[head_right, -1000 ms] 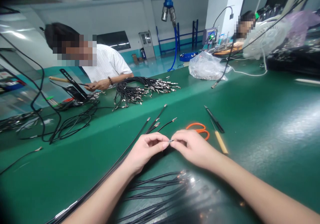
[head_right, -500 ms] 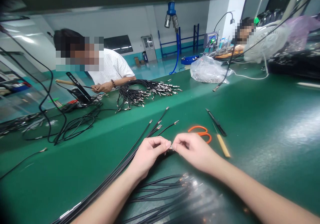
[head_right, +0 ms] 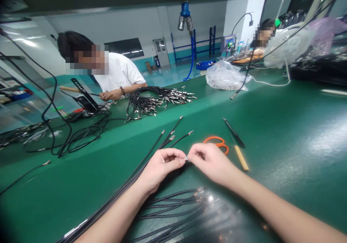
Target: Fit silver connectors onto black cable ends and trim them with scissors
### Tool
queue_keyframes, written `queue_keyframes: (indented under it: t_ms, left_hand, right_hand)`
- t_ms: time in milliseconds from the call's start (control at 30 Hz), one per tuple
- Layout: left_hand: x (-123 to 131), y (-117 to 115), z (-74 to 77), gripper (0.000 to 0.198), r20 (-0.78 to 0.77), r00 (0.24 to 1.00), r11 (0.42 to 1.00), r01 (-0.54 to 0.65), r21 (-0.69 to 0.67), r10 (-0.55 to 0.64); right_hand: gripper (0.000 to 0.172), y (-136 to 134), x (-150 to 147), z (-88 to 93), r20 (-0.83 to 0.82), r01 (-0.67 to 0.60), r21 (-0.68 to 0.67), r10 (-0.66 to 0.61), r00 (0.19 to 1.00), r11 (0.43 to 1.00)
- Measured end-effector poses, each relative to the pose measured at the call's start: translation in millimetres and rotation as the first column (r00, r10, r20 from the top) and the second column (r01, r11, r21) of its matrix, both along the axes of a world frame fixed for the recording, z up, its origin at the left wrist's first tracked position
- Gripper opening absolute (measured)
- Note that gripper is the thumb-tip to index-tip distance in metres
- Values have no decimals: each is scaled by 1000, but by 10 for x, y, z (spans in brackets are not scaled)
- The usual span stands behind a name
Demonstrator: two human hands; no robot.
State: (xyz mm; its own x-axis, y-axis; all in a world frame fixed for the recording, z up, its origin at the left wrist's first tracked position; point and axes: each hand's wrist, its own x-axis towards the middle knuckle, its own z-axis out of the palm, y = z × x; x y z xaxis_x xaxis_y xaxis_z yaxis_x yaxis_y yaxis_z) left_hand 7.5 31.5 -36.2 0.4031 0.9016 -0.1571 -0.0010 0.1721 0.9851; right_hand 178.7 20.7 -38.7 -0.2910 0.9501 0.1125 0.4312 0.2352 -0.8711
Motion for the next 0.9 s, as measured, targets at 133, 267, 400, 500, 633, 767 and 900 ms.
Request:
queue_keyframes:
  t_ms: [133,267,400,500,633,767,900]
  left_hand:
    - [2,13,-30,19,-24,1000,1000,3,21,-2]
    - [-1,25,-53,19,-46,999,999,-10,36,11]
    - [-12,37,-74,18,-73,997,998,-23,60,27]
    - [-18,43,-84,18,-75,996,997,-37,63,42]
    - [-7,38,-87,19,-57,996,996,-60,60,64]
    - [11,28,-86,21,-67,994,995,-80,58,84]
    - [-24,50,-52,21,-106,991,991,-65,118,77]
  right_hand:
    - [20,13,5,2,32,-4,32,3,999,999]
    - [22,17,20,-14,35,-31,56,29,999,998]
    - [24,14,30,-25,24,-48,57,46,999,997]
    - [24,10,28,-9,27,-48,63,46,999,997]
    - [25,-2,25,15,29,-37,73,35,999,997]
    - [24,-8,15,9,45,-36,81,32,998,996]
    - [23,23,46,10,62,5,81,-10,998,997]
